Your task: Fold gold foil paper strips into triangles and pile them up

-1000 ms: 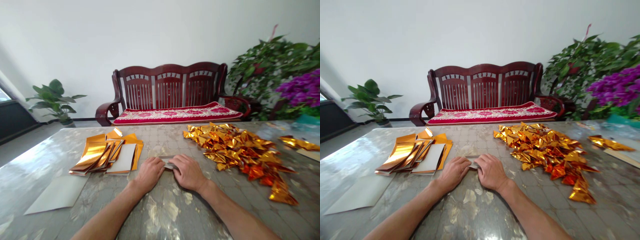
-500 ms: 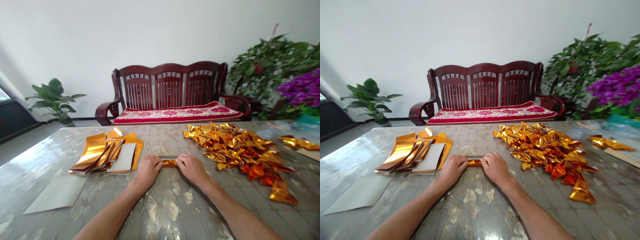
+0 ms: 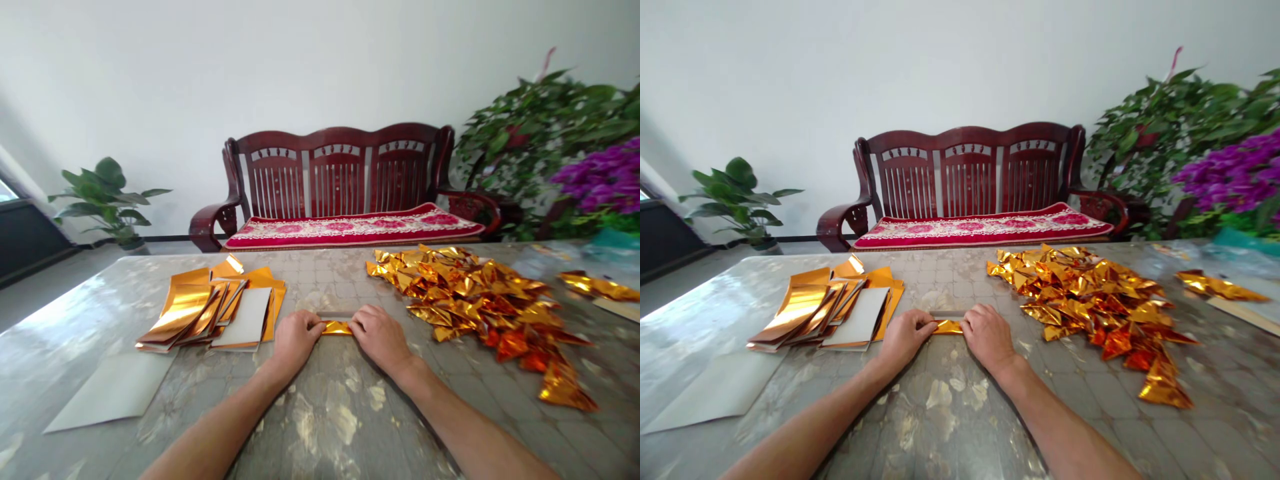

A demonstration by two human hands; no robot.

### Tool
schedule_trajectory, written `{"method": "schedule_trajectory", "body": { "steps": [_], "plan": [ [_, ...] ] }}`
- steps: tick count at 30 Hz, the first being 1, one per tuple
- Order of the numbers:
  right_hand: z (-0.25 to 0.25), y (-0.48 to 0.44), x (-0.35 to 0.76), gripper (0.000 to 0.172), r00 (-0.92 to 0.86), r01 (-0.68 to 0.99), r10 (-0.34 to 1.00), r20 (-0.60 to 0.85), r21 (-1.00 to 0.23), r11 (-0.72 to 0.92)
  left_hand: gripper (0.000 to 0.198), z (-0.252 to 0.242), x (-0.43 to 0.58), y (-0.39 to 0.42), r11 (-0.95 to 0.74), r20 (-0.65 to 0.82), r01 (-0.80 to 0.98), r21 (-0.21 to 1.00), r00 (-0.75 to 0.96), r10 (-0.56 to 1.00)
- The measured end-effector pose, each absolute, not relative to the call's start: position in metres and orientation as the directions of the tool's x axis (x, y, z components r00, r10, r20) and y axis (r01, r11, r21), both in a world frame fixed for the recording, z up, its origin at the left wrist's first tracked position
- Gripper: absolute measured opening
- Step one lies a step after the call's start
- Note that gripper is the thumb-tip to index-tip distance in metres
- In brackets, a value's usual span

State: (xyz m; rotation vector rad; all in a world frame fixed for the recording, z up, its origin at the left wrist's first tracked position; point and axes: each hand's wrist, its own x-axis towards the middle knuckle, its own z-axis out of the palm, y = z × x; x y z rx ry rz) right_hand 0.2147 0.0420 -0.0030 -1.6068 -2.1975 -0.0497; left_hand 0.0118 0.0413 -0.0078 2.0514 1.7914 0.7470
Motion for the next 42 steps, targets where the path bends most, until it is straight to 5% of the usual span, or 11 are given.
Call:
{"method": "schedule_trajectory", "body": {
  "steps": [12,23,42],
  "plan": [
    [-0.005,0.044,0.214,0.019,-0.21,0.933,0.919,0.333,-0.214,0.291,0.023,0.005,0.014,0.045,-0.051,0.029,0.841,0.538,0.042,0.999],
    [-0.004,0.045,0.213,0.016,-0.181,0.94,0.931,0.318,-0.223,0.259,0.022,0.001,0.026,0.04,0.019,0.11,0.912,0.409,-0.07,0.991],
    [-0.005,0.045,0.213,0.017,-0.172,0.934,0.928,0.329,-0.247,0.26,0.017,-0.007,0.024,0.04,-0.046,0.217,0.932,0.359,-0.035,0.976]
  ]
}}
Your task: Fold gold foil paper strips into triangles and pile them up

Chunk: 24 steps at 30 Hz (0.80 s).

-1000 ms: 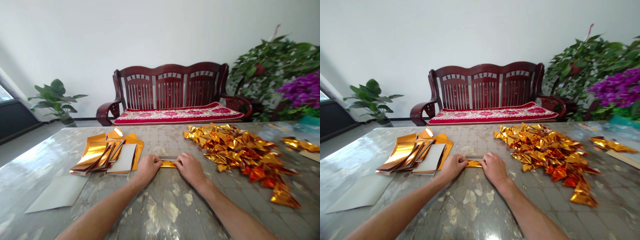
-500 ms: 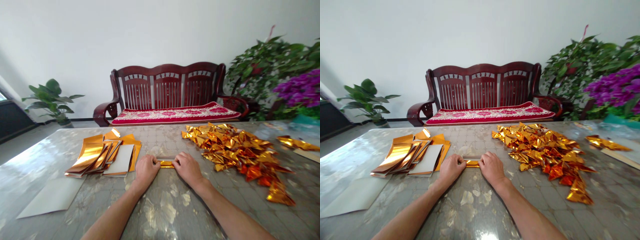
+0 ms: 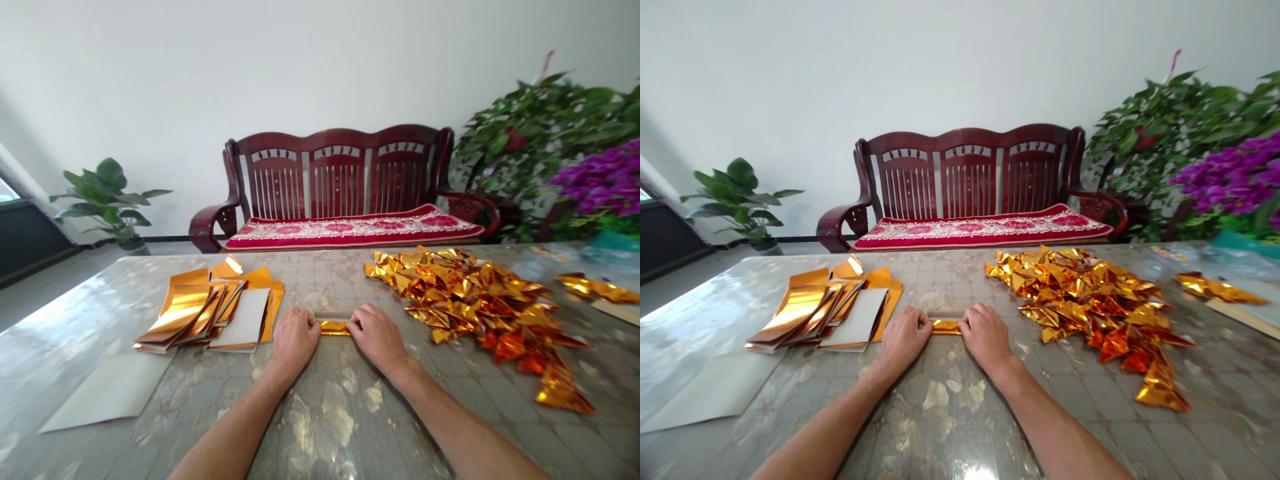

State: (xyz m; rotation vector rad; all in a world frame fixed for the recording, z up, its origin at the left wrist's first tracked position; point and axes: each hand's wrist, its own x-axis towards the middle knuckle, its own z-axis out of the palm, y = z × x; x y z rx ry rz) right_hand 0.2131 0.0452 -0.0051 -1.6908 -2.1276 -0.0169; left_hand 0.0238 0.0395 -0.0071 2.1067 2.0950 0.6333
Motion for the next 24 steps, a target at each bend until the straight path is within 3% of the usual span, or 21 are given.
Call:
{"method": "schedule_trajectory", "body": {
  "steps": [8,14,21,24],
  "plan": [
    [-0.006,0.0465,0.2134,0.015,-0.155,0.937,0.935,0.319,-0.252,0.241,0.013,-0.0085,0.0239,0.0394,-0.04,0.205,0.945,0.324,-0.029,0.978],
    [-0.0058,0.0458,0.2146,0.012,-0.146,0.948,0.94,0.31,-0.227,0.222,0.013,-0.0054,0.0267,0.0356,-0.059,0.297,0.961,0.27,-0.024,0.955],
    [-0.0072,0.0481,0.2163,0.011,-0.12,0.944,0.946,0.3,-0.261,0.202,0.01,-0.0034,0.0317,0.0303,-0.238,0.335,0.969,0.067,0.203,0.92],
    [-0.0066,0.049,0.2165,0.012,-0.097,0.939,0.953,0.285,-0.291,0.183,0.013,-0.0047,0.0307,0.0317,-0.394,0.31,0.918,0.051,0.36,0.88]
  ]
}}
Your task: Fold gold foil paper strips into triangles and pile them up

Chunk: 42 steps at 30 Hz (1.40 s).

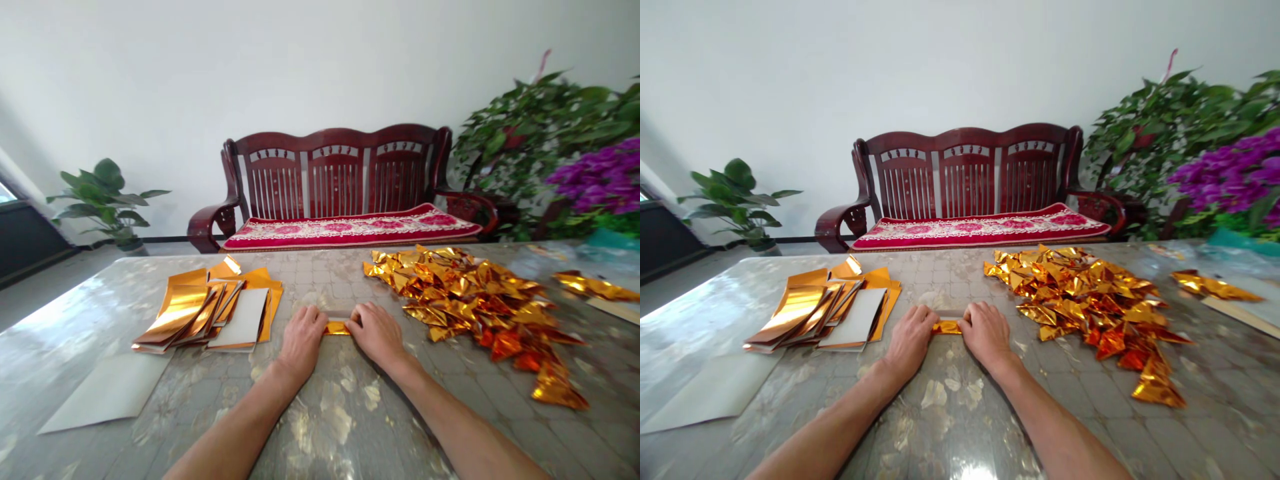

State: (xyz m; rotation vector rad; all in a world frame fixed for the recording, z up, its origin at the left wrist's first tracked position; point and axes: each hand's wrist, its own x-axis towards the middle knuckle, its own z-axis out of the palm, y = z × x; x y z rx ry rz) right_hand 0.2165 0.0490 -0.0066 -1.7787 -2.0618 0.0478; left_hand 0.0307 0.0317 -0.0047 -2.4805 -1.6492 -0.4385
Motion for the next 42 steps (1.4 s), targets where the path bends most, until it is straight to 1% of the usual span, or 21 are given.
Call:
{"method": "schedule_trajectory", "body": {
  "steps": [3,5,8,11,14,16,17,19,21,23,26,30,32,34,37,40,42],
  "plan": [
    [-0.007,0.05,0.216,0.012,-0.088,0.936,0.957,0.275,-0.306,0.174,0.014,-0.003,0.029,0.032,-0.559,0.278,0.823,0.099,0.517,0.81],
    [-0.008,0.05,0.217,0.011,-0.089,0.936,0.957,0.278,-0.304,0.175,0.016,-0.001,0.028,0.03,-0.63,0.255,0.769,0.106,0.592,0.765],
    [-0.008,0.05,0.217,0.01,-0.11,0.941,0.938,0.328,-0.27,0.205,0.022,0.0,0.028,0.024,-0.645,0.216,0.76,0.082,0.618,0.756],
    [-0.005,0.044,0.215,0.003,-0.209,0.944,0.896,0.391,-0.161,0.29,0.03,-0.002,0.03,0.017,-0.618,0.193,0.785,0.045,0.6,0.776],
    [-0.004,0.03,0.207,0.017,-0.369,0.909,0.854,0.366,-0.05,0.414,0.036,-0.004,0.032,0.013,-0.597,0.178,0.802,0.022,0.584,0.792],
    [-0.007,0.019,0.199,0.022,-0.455,0.87,0.825,0.335,-0.034,0.493,0.039,-0.004,0.033,0.012,-0.59,0.165,0.807,0.018,0.58,0.798],
    [-0.01,0.014,0.195,0.028,-0.473,0.862,0.814,0.336,-0.014,0.507,0.04,-0.005,0.033,0.011,-0.589,0.157,0.808,0.015,0.58,0.8],
    [-0.018,0.006,0.188,0.041,-0.486,0.866,0.8,0.351,0.07,0.495,0.044,-0.005,0.034,0.01,-0.591,0.137,0.806,-0.002,0.586,0.799],
    [-0.024,0.002,0.184,0.047,-0.47,0.88,0.81,0.351,0.122,0.459,0.045,-0.004,0.033,0.009,-0.592,0.117,0.806,-0.029,0.59,0.799],
    [-0.027,0.001,0.184,0.05,-0.456,0.89,0.831,0.318,0.17,0.423,0.045,-0.003,0.031,0.008,-0.59,0.106,0.806,-0.052,0.592,0.799],
    [-0.02,0.001,0.188,0.051,-0.438,0.894,0.871,0.224,0.213,0.395,0.047,-0.003,0.026,0.007,-0.594,0.107,0.802,-0.072,0.598,0.795],
    [-0.005,-0.002,0.192,0.05,-0.404,0.909,0.905,0.132,0.168,0.381,0.048,-0.007,0.016,0.006,-0.597,0.128,0.799,-0.075,0.601,0.789],
    [-0.001,-0.003,0.193,0.05,-0.393,0.915,0.913,0.111,0.144,0.377,0.048,-0.008,0.01,0.005,-0.586,0.147,0.808,-0.066,0.588,0.795],
    [0.001,-0.001,0.193,0.05,-0.374,0.922,0.922,0.099,0.15,0.357,0.049,-0.009,0.004,0.004,-0.583,0.157,0.811,-0.045,0.582,0.798],
    [0.005,0.005,0.199,0.047,-0.318,0.936,0.944,0.092,0.186,0.297,0.048,-0.009,0.0,0.003,-0.598,0.185,0.801,-0.009,0.589,0.786],
    [0.017,0.012,0.207,0.04,-0.24,0.957,0.965,0.103,0.193,0.217,0.043,-0.011,0.002,0.001,-0.597,0.247,0.802,-0.011,0.581,0.775],
    [0.026,0.013,0.211,0.032,-0.249,0.96,0.953,0.174,0.17,0.22,0.041,-0.012,0.008,0.0,-0.603,0.279,0.797,-0.026,0.585,0.761]
  ]
}}
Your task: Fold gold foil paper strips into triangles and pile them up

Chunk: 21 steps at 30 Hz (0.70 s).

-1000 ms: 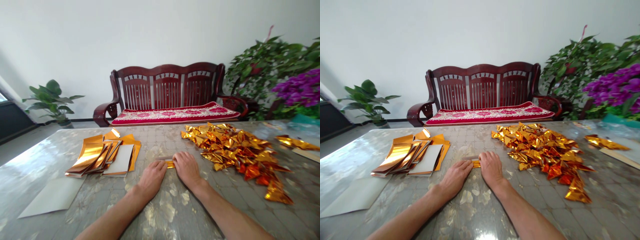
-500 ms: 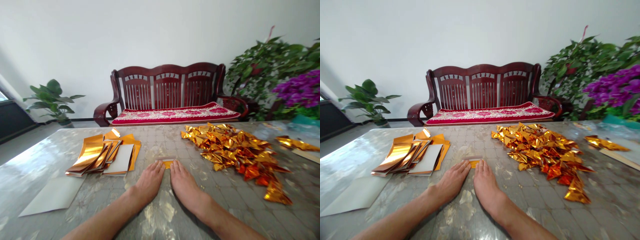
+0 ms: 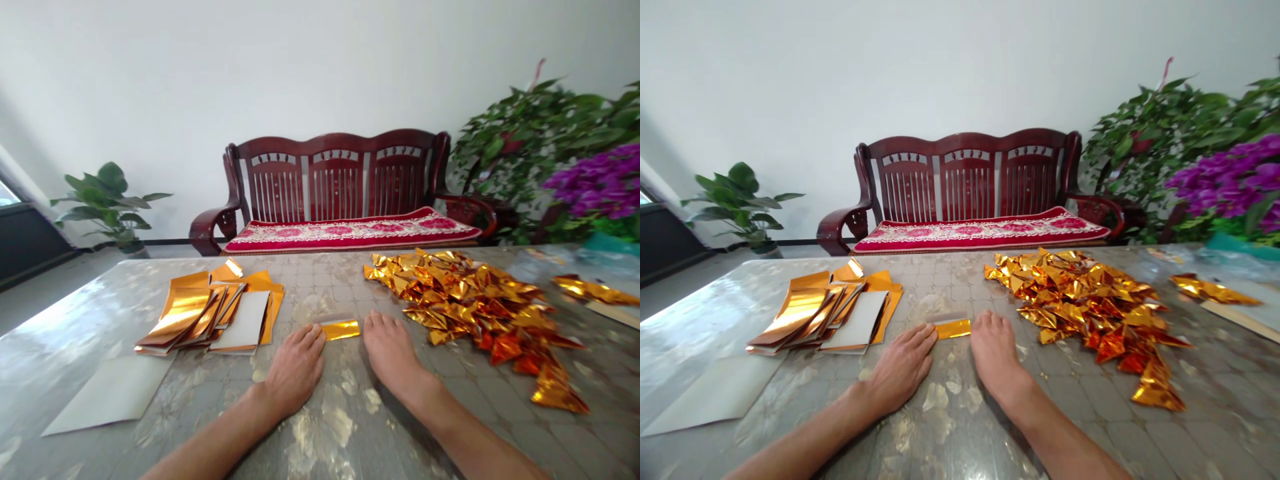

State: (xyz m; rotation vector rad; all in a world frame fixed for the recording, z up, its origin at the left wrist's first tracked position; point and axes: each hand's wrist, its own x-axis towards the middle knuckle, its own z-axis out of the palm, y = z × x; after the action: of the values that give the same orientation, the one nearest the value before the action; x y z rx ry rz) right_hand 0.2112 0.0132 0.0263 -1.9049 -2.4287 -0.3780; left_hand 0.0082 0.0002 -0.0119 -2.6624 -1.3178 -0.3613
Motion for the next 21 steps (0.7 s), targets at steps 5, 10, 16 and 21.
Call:
{"method": "schedule_trajectory", "body": {
  "steps": [5,10,16,21],
  "plan": [
    [0.029,0.011,0.204,0.014,-0.521,0.853,0.813,0.261,0.141,0.502,0.032,-0.006,0.028,-0.002,-0.621,0.3,0.783,0.017,0.589,0.751],
    [0.009,0.018,0.197,0.01,-0.593,0.805,0.759,0.27,0.159,0.572,0.026,0.004,0.028,0.006,-0.576,0.209,0.808,0.127,0.546,0.812],
    [0.002,0.023,0.199,0.01,-0.618,0.785,0.73,0.29,0.187,0.59,0.02,0.012,0.014,0.027,-0.685,0.114,0.728,0.037,0.677,0.727],
    [-0.002,0.024,0.199,0.012,-0.6,0.798,0.743,0.295,0.167,0.579,0.016,0.014,0.011,0.036,-0.719,0.109,0.693,-0.051,0.719,0.686]
  ]
}}
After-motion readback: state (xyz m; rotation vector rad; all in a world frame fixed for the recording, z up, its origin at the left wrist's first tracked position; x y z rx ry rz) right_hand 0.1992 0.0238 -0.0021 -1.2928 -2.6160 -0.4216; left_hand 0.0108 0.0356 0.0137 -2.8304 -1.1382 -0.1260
